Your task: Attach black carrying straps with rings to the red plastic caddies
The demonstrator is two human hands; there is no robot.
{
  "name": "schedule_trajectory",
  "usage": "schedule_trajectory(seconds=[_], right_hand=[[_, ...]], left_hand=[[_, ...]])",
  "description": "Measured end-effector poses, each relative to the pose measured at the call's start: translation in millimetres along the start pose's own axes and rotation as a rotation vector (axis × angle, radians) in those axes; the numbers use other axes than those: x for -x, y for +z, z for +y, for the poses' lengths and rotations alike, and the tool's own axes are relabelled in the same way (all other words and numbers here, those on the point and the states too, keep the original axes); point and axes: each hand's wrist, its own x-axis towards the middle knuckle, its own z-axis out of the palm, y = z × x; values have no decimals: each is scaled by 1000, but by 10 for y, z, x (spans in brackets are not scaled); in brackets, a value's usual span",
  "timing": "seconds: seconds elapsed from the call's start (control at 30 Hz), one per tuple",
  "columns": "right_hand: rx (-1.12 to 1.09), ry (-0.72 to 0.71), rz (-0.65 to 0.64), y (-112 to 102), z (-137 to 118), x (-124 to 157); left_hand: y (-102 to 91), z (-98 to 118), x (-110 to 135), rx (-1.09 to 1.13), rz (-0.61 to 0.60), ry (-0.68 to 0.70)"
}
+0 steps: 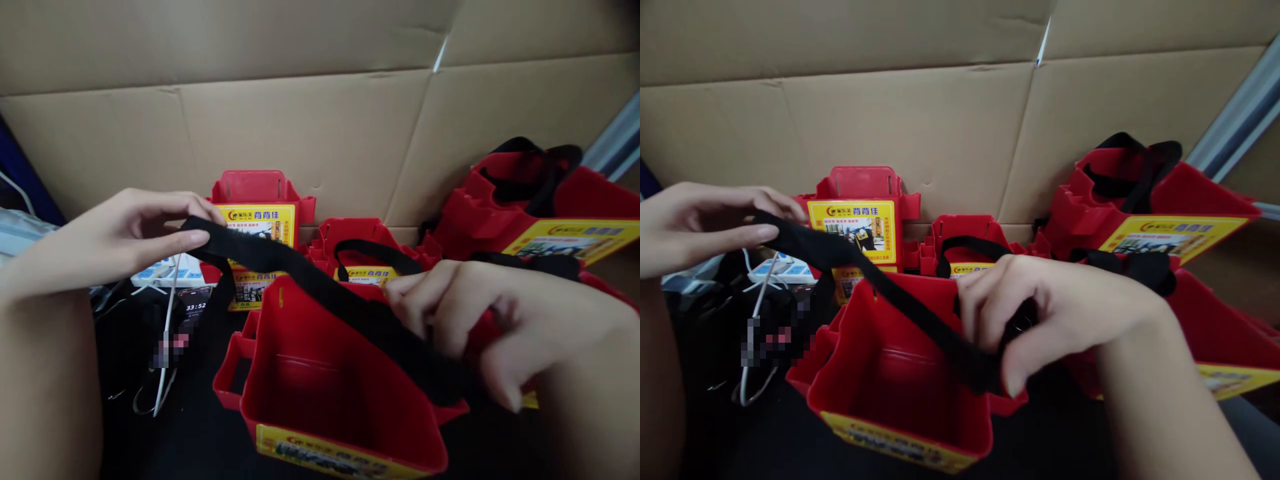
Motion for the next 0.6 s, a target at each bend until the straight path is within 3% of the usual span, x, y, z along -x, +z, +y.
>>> schedule_trajectory(seconds=[0.07,0.17,0.23,0.3,0.5,0.6], right_hand=[[37,-35,113,70,-11,-128],[144,-80,425,232,-13,-391],[156,-89,551,332,1,-543],[85,-120,574,396,24,-631],[-225,-86,371,430,45,-582],[-338,-53,374,424,10,-561]], left_hand=[[41,97,-30,6,-31,77],[157,308,-86,8,-115,221],[243,453,-121,9,-176,314],[310,574,-146,29,-239,383],[332,739,-146,190,-359,435],[320,774,-132,210,-412,443]])
